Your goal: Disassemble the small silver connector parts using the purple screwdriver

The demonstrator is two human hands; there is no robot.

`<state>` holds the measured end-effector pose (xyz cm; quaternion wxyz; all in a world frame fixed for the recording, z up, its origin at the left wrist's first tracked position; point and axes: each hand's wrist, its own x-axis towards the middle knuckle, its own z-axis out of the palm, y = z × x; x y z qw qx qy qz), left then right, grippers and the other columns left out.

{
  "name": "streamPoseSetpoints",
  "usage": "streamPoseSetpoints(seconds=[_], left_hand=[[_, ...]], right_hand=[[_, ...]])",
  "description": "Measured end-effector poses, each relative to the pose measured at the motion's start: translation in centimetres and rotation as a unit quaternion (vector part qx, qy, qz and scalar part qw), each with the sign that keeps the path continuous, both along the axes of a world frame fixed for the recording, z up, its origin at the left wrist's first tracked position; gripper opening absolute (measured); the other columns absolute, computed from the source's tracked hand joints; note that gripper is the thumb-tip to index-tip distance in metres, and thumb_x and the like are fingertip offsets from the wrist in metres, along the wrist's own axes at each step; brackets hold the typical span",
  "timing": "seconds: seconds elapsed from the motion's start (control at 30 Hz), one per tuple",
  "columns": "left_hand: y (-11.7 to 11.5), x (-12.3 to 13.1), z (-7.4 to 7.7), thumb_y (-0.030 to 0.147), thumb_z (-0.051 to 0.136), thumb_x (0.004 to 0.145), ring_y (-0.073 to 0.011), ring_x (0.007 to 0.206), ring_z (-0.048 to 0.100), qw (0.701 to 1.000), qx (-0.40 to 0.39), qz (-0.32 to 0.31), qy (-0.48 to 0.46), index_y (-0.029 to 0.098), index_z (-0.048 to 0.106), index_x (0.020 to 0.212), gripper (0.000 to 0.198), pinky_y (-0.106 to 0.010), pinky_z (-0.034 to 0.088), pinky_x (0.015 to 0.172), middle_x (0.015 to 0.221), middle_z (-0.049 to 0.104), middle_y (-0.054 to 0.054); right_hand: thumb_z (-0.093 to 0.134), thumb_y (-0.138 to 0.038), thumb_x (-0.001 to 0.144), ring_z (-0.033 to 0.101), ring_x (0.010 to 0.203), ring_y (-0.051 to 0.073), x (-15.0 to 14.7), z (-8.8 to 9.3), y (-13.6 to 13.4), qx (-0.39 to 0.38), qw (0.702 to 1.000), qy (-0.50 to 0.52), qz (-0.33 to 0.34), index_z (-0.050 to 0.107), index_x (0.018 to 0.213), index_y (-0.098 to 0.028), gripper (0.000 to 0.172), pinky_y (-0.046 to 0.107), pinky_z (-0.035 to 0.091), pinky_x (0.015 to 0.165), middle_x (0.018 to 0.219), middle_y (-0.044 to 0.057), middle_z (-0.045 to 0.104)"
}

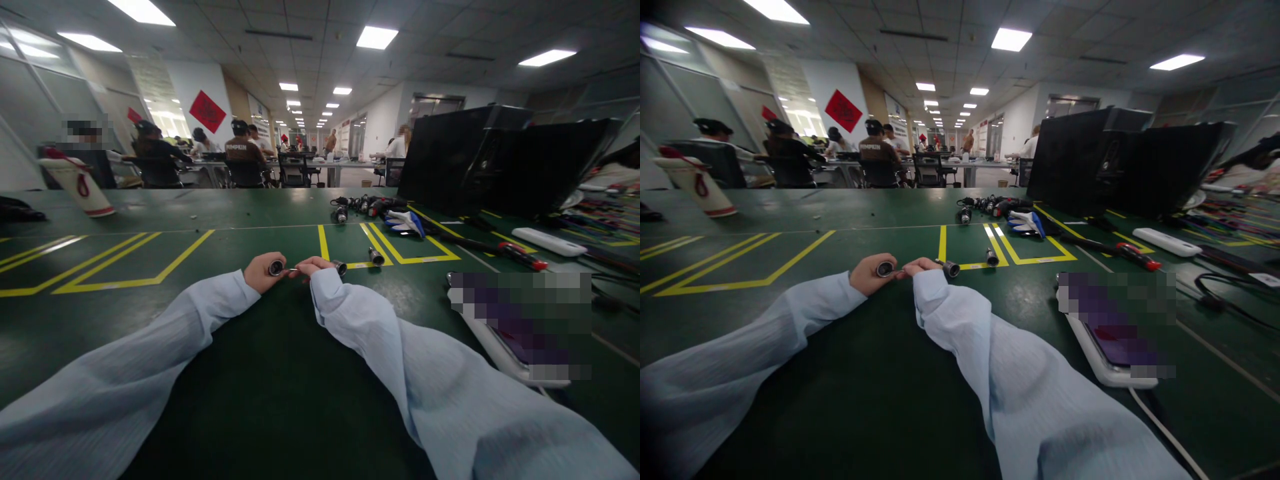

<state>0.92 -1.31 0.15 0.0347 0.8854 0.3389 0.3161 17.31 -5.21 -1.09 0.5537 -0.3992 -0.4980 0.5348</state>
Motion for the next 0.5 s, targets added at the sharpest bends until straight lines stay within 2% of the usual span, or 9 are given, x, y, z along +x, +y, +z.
streamPoseSetpoints(seconds=[0.27,0.5], left_hand=[[-0.01,-0.04,-0.07,0.029,0.049,0.069,-0.0127,0.057,0.046,0.999,0.028,-0.003,0.047,0.017,0.049,0.066,0.013,-0.023,0.035,0.053,0.061,0.048,0.0],[0.08,-0.48,-0.12,0.033,0.05,0.07,-0.0115,0.057,0.046,1.0,0.013,-0.021,0.008,0.016,0.047,0.067,0.018,-0.022,0.037,0.053,0.061,0.048,0.001]], right_hand=[[0.056,-0.014,0.064,0.059,0.056,0.011,-0.03,0.36,-0.03,-0.027,0.999,0.004,0.03,0.054,0.054,-0.019,0.011,0.021,0.044,0.051,0.049,-0.004,0.062],[0.053,-0.013,0.067,0.063,0.064,0.013,0.12,0.49,-0.05,-0.038,0.997,0.031,0.062,0.055,0.057,-0.019,0.012,0.022,0.046,0.054,0.054,-0.003,0.064]])
